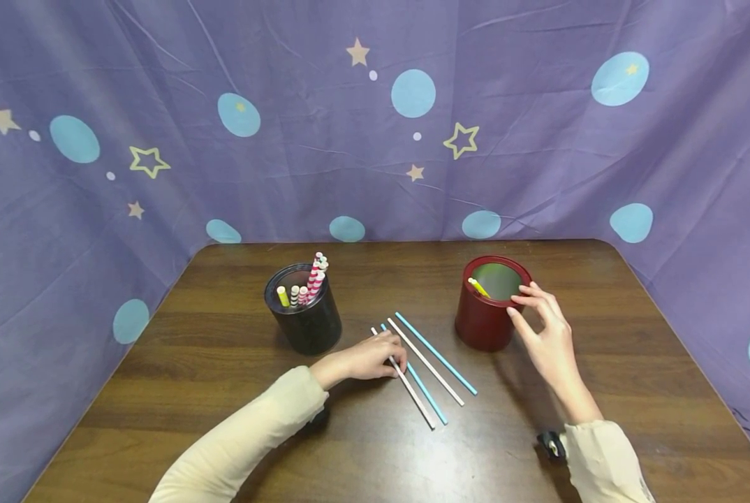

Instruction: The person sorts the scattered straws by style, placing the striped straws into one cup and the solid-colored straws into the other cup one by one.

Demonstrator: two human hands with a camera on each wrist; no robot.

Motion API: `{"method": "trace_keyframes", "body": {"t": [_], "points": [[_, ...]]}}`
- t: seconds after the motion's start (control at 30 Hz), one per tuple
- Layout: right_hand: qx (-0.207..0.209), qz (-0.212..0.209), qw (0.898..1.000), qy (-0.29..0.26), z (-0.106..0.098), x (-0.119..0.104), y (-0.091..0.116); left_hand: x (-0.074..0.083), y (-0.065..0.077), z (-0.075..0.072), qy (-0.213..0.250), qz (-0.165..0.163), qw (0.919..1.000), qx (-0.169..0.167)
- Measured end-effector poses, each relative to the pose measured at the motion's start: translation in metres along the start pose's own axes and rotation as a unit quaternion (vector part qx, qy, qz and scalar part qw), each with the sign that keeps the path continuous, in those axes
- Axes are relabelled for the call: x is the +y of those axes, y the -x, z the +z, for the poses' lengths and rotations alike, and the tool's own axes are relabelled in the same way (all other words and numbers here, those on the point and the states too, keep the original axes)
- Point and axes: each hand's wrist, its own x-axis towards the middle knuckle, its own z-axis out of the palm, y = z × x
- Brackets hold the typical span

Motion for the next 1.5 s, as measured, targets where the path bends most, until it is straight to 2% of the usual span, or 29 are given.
{"method": "trace_keyframes", "body": {"t": [0.23,0.4,0.63,0.8,1.1,1.23,1.47,1.5], "points": [[-0.002,0.002,1.0,0.003,0.0,0.0,-0.001,-0.001,0.001,0.001,-0.012,0.003,0.9998,0.017],[-0.003,0.001,1.0,0.009,0.0,-0.001,-0.001,-0.001,0.004,-0.004,0.012,0.001,0.9995,0.03],[-0.003,0.003,1.0,0.01,0.0,-0.001,-0.001,-0.001,0.005,-0.011,0.036,0.008,0.9967,0.071],[-0.002,0.0,1.0,0.003,0.0,0.0,-0.001,0.001,0.004,-0.017,0.063,0.01,0.9943,0.086],[-0.001,0.002,1.0,0.004,0.0,-0.001,-0.001,0.007,0.002,-0.023,0.079,0.004,0.9897,0.12],[-0.003,0.009,1.0,0.008,0.0,-0.001,0.0,0.009,0.001,-0.025,0.088,0.013,0.9845,0.152],[-0.004,0.001,1.0,0.011,0.0,-0.002,-0.001,0.012,-0.003,-0.031,0.122,0.039,0.9673,0.219],[-0.007,0.002,1.0,-0.018,-0.002,-0.011,-0.003,0.012,-0.004,-0.032,0.129,0.04,0.9652,0.224]]}}
